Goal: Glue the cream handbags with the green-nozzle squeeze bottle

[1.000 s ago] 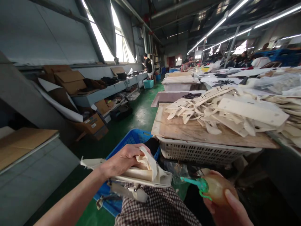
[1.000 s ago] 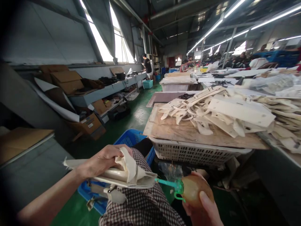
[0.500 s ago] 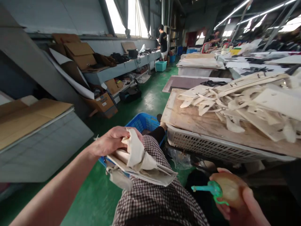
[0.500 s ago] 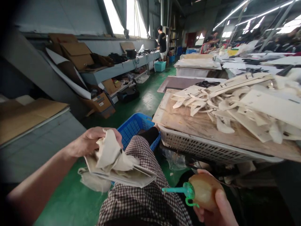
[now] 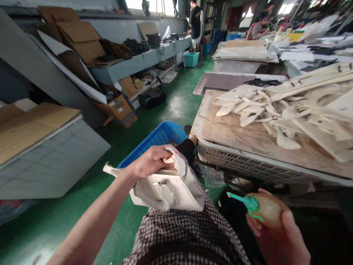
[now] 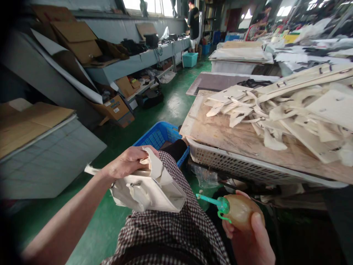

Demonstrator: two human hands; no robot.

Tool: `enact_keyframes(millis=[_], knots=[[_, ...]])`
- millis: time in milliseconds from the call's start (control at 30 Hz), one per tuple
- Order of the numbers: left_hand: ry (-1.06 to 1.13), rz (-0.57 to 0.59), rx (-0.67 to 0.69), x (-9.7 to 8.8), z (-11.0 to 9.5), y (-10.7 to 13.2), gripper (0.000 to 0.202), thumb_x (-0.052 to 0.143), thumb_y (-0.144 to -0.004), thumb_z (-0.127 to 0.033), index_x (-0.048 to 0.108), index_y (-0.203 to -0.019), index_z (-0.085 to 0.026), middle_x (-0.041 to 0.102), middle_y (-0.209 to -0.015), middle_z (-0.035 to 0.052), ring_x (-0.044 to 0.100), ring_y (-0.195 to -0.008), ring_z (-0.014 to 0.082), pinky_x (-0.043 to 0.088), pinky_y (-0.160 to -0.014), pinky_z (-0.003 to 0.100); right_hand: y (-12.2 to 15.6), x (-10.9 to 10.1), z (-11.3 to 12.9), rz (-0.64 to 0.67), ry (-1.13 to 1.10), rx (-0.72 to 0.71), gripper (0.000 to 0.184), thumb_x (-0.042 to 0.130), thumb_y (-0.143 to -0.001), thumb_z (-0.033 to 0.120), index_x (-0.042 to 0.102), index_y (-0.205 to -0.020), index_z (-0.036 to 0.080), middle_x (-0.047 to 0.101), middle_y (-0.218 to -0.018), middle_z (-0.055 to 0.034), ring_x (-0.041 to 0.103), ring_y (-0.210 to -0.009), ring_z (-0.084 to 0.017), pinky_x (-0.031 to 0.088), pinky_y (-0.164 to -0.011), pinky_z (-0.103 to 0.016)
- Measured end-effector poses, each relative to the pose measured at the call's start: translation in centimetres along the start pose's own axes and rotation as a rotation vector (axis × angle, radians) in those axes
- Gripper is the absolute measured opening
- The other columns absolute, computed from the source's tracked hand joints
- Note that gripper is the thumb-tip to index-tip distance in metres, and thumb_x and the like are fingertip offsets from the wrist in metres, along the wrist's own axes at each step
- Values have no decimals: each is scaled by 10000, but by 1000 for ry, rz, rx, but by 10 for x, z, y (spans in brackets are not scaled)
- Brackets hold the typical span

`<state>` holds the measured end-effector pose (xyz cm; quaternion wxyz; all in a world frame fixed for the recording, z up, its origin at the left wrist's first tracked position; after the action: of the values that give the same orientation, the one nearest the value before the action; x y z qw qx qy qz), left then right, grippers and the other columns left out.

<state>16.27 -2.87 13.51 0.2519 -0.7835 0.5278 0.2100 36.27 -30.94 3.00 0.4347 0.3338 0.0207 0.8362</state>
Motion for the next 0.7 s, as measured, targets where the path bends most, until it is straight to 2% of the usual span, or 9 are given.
enact_keyframes(millis=[133, 233, 300, 367, 467, 567, 700], knots=[[-139, -78, 49, 21, 1, 11, 257, 488, -902, -105, 691, -747, -139, 730, -1034, 122, 676, -1034, 198, 570, -871, 313, 1, -9, 2, -13, 22, -15, 525, 730, -798, 474, 659, -1255, 227, 708, -1016, -108, 584, -649, -205, 481, -471, -306], [-186, -137, -26, 41, 4, 19, 261, 455, -854, -64, 705, -863, -136, 737, -1074, 106, 684, -1077, 199, 569, -907, 311, 4, -11, -1, -18, 6, 16, 510, 716, -820, 456, 644, -1279, 243, 704, -1071, -107, 625, -738, -233, 498, -528, -324], [-215, -176, -78, 46, 6, 24, 300, 445, -842, -55, 704, -968, -139, 746, -1085, 92, 690, -1084, 193, 557, -945, 313, 6, -11, -4, -11, -6, 19, 480, 697, -840, 446, 644, -1274, 247, 705, -1049, -100, 616, -710, -223, 486, -528, -327], [-226, -196, -96, 46, 8, 27, 294, 452, -840, -55, 705, -962, -141, 749, -1096, 90, 696, -1076, 189, 553, -951, 306, 6, -11, -6, 7, -11, 11, 445, 672, -861, 438, 645, -1262, 246, 707, -1016, -89, 587, -651, -199, 466, -510, -320], [-222, -183, -93, 41, 9, 31, 242, 461, -867, -74, 686, -808, -138, 735, -1124, 97, 693, -1066, 178, 569, -869, 270, 3, -13, -7, 33, 0, 0, 431, 656, -871, 433, 639, -1257, 241, 706, -1007, -85, 564, -625, -185, 453, -495, -306], [-285, -143, -93, 36, 4, 34, 306, 451, -932, -120, 647, -697, -131, 711, -1153, 109, 684, -1069, 176, 560, -830, 258, -1, -15, -3, 62, 66, -23, 480, 723, -818, 435, 631, -1249, 242, 706, -1009, -83, 569, -633, -181, 457, -503, -294], [-252, -132, -110, 26, 0, 30, 294, 500, -949, -181, 667, -712, -129, 703, -1120, 107, 674, -1029, 174, 539, -837, 253, -10, -11, 9, 140, 228, -92, 560, 802, -752, 370, 615, -1268, 256, 685, -1017, -62, 580, -654, -175, 479, -534, -288]])
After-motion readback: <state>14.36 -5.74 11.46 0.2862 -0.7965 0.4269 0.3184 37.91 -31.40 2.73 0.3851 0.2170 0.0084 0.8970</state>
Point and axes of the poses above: each hand's wrist, its own y-axis away from the middle knuckle, its own x-axis out of the palm, z = x × y, the point moved 5 cm from there along -y, towards the middle knuckle
